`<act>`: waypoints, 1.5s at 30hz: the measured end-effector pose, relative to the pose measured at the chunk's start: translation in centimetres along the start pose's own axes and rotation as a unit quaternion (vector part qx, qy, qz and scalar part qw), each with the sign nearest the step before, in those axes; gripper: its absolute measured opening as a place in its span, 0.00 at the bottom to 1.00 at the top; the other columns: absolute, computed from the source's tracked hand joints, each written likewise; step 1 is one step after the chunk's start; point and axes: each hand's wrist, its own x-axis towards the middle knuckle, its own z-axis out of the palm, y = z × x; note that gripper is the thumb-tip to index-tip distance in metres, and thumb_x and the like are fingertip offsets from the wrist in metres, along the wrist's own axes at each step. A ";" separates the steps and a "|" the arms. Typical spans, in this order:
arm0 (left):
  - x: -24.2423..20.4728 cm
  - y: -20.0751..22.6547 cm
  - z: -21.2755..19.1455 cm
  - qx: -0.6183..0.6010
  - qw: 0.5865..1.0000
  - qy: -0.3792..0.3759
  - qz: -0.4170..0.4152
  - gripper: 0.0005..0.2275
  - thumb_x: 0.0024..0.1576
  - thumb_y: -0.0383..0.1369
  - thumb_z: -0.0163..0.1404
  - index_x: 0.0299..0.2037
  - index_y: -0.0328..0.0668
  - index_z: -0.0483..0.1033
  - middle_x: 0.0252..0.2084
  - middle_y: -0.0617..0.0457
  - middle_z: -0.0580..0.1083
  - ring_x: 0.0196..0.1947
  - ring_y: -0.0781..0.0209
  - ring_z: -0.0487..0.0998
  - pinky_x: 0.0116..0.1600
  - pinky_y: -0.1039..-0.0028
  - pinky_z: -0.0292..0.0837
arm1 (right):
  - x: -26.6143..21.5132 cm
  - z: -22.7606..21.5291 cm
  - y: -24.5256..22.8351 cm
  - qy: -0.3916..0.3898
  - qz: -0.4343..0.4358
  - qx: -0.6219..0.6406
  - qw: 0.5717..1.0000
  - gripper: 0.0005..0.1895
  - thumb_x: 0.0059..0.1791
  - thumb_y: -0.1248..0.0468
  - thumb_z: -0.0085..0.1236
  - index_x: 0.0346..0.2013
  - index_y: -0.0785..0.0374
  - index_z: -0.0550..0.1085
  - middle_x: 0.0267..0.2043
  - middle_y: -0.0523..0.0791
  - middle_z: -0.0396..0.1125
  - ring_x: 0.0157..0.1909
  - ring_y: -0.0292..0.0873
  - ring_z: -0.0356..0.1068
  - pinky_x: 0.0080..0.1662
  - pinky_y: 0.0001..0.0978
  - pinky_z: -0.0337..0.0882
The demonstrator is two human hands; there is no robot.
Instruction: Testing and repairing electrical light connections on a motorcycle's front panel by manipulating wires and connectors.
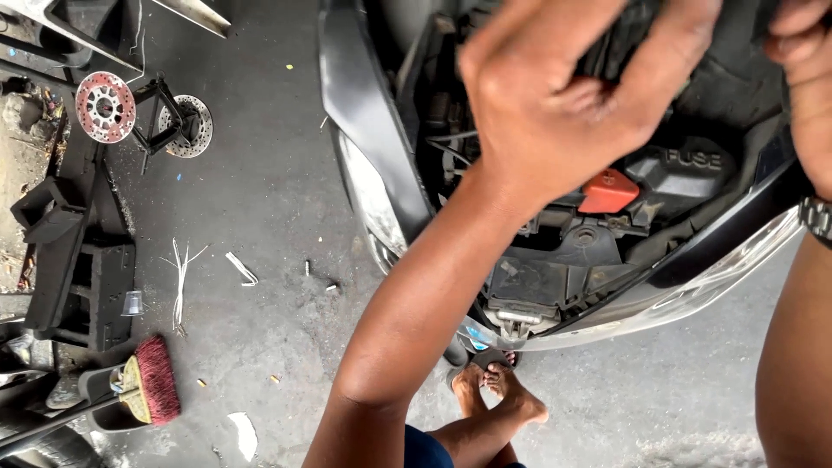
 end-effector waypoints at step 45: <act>5.9 -6.3 -1.8 -0.475 0.775 0.058 -0.414 0.11 0.71 0.38 0.56 0.44 0.40 0.87 0.32 0.40 0.87 0.36 0.57 0.88 0.36 0.68 0.75 | 1.2 0.1 -7.5 0.051 0.096 0.354 0.929 0.16 0.65 0.42 0.64 0.65 0.38 0.76 0.74 0.27 0.70 0.65 0.26 0.68 0.68 0.21 0.72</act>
